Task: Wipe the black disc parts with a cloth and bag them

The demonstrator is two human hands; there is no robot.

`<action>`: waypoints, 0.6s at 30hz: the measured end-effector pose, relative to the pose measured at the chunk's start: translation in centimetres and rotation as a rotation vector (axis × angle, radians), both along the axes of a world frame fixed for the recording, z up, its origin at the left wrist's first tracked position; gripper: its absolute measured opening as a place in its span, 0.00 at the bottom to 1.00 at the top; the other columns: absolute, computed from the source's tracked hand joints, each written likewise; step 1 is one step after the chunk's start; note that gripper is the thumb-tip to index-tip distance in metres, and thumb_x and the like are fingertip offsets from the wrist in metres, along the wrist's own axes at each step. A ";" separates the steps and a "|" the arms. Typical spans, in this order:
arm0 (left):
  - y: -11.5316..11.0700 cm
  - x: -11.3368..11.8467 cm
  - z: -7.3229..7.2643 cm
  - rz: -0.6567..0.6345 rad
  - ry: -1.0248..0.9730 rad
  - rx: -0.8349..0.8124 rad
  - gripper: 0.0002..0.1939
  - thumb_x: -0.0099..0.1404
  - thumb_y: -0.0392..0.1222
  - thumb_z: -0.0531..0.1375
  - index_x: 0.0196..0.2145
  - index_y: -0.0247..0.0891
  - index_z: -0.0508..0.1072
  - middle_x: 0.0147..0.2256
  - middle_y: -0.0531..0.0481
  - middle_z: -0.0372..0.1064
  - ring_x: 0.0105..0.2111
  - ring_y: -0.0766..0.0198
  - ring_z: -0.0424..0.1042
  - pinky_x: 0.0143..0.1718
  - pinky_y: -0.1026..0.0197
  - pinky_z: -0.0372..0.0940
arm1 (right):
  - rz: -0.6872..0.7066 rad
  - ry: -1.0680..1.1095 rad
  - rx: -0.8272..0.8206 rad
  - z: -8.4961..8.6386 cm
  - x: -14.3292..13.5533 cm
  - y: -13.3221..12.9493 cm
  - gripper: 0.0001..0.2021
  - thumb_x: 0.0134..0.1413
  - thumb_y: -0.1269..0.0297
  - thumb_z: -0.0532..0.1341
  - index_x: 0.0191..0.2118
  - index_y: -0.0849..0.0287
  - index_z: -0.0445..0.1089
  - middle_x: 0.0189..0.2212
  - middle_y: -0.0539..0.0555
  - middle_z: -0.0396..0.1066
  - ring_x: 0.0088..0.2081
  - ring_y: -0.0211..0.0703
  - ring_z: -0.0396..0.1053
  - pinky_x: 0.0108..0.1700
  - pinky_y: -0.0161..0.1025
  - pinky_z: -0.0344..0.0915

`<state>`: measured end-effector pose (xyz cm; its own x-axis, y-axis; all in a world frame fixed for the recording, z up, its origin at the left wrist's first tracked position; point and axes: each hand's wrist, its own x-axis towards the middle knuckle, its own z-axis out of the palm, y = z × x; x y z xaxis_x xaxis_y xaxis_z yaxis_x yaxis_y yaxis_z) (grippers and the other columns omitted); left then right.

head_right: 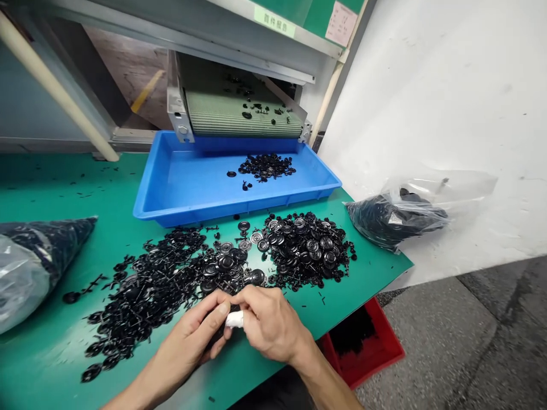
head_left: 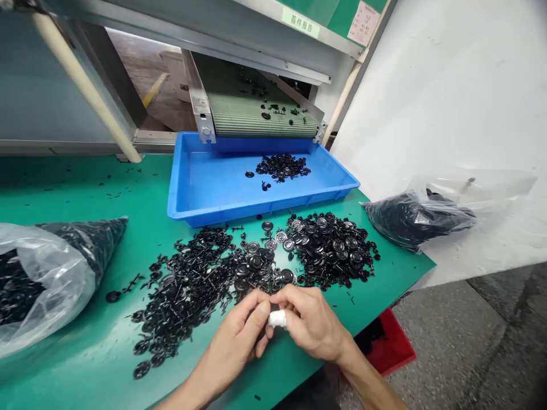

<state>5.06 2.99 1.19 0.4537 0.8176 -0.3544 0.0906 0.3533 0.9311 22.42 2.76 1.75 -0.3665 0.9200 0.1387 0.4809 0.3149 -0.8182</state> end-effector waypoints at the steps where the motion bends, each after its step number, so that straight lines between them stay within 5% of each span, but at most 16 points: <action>1: 0.0 0.0 0.0 0.011 -0.008 -0.002 0.21 0.67 0.59 0.52 0.27 0.39 0.64 0.15 0.60 0.57 0.16 0.72 0.49 0.17 0.68 0.45 | -0.016 0.027 -0.026 0.0 -0.1 0.2 0.10 0.53 0.77 0.54 0.35 0.59 0.70 0.22 0.46 0.66 0.24 0.34 0.64 0.29 0.31 0.58; 6: -0.2 0.1 -0.4 0.157 -0.193 -0.107 0.16 0.67 0.55 0.56 0.33 0.39 0.67 0.22 0.55 0.65 0.17 0.73 0.55 0.16 0.70 0.45 | -0.026 -0.040 -0.017 0.5 -0.1 2.8 0.15 0.57 0.79 0.50 0.40 0.58 0.71 0.24 0.46 0.67 0.25 0.34 0.66 0.31 0.31 0.61; 11: 0.3 -0.3 -0.4 0.244 -0.422 -0.235 0.16 0.65 0.50 0.60 0.47 0.41 0.67 0.26 0.53 0.69 0.17 0.72 0.60 0.14 0.72 0.49 | -0.018 -0.523 0.168 1.6 -0.4 7.8 0.22 0.55 0.80 0.50 0.52 0.59 0.68 0.40 0.55 0.66 0.37 0.42 0.66 0.39 0.37 0.63; 14: 0.6 -0.6 -0.1 0.281 -0.500 -0.286 0.12 0.66 0.49 0.60 0.41 0.38 0.70 0.28 0.53 0.68 0.17 0.74 0.60 0.12 0.73 0.50 | 0.019 -0.659 0.122 1.7 -1.0 9.4 0.19 0.54 0.79 0.53 0.48 0.58 0.70 0.39 0.55 0.66 0.34 0.42 0.65 0.35 0.36 0.61; 18: 0.8 -0.9 0.1 0.312 -0.554 -0.290 0.13 0.63 0.50 0.63 0.32 0.37 0.69 0.35 0.48 0.71 0.22 0.70 0.68 0.12 0.73 0.58 | -0.059 -0.441 0.128 0.9 -0.9 9.4 0.11 0.48 0.80 0.56 0.36 0.60 0.71 0.32 0.50 0.66 0.30 0.38 0.62 0.33 0.33 0.58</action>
